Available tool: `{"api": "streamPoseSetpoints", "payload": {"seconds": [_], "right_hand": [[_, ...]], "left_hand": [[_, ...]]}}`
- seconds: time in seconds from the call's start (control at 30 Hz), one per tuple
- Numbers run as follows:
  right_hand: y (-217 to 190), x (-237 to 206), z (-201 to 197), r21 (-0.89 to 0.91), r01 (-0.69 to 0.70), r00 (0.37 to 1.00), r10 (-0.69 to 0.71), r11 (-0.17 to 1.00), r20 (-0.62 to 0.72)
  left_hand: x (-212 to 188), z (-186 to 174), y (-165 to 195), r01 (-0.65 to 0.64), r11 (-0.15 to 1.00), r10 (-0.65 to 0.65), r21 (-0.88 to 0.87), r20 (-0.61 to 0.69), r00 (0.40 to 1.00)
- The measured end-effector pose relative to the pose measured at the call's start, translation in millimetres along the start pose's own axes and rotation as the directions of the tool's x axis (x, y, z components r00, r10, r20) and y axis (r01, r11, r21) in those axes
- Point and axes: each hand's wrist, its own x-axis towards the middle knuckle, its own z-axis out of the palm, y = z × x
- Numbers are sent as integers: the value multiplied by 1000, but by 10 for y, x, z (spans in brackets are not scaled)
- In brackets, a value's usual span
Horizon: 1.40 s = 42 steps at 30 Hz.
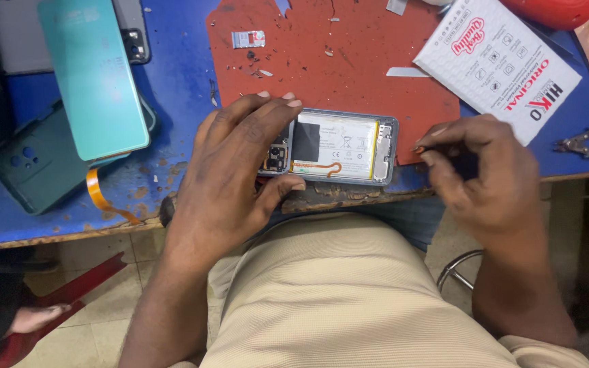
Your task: The person disassembles a smartphone, removes the back cover, and detaches the battery connector. They then place a new battery into the device and reconnect the battery connector.
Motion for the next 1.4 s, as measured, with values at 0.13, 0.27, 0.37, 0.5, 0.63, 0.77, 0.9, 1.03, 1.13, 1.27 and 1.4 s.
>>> {"api": "streamPoseSetpoints", "payload": {"seconds": [0.13, 0.27, 0.37, 0.5, 0.63, 0.77, 0.9, 1.03, 1.13, 1.27, 1.4], "right_hand": [[-179, 149, 13, -125, 25, 1000, -27, 992, -15], [-430, 264, 86, -297, 91, 993, -107, 950, -39], [-603, 265, 88, -311, 112, 994, -111, 944, 22], [-624, 309, 116, -352, 200, 979, -203, 914, 29], [-500, 411, 202, -280, 273, 961, -271, 920, 46], [-431, 443, 286, -196, 305, 952, -297, 932, 68], [-395, 475, 309, -169, 320, 948, -316, 932, 49], [-404, 489, 356, -163, 334, 942, -333, 928, 34], [-426, 488, 405, -141, 289, 957, -289, 947, 21], [-463, 479, 469, -158, 296, 954, -299, 942, 5], [-468, 489, 495, -104, 305, 952, -307, 947, -7]], "left_hand": [[-62, -71, -38, -1, 1000, 1, 10, -7, 1000], [-116, -149, -79, 28, 999, -28, 18, -18, 999], [-162, -238, -106, 48, 999, -48, 3, -13, 999], [-183, -357, -142, 55, 998, -55, -4, -15, 998], [-130, -520, -230, 85, 996, -86, -12, -17, 996], [-80, -639, -308, 89, 995, -90, -42, -17, 996], [-55, -656, -346, 95, 994, -96, -50, -28, 995], [-74, -697, -368, 88, 995, -90, -54, -36, 995], [-73, -718, -372, 96, 993, -99, -66, -33, 995], [-66, -720, -358, 102, 992, -105, -77, -35, 994], [-64, -726, -344, 104, 991, -107, -79, -37, 994]]}}
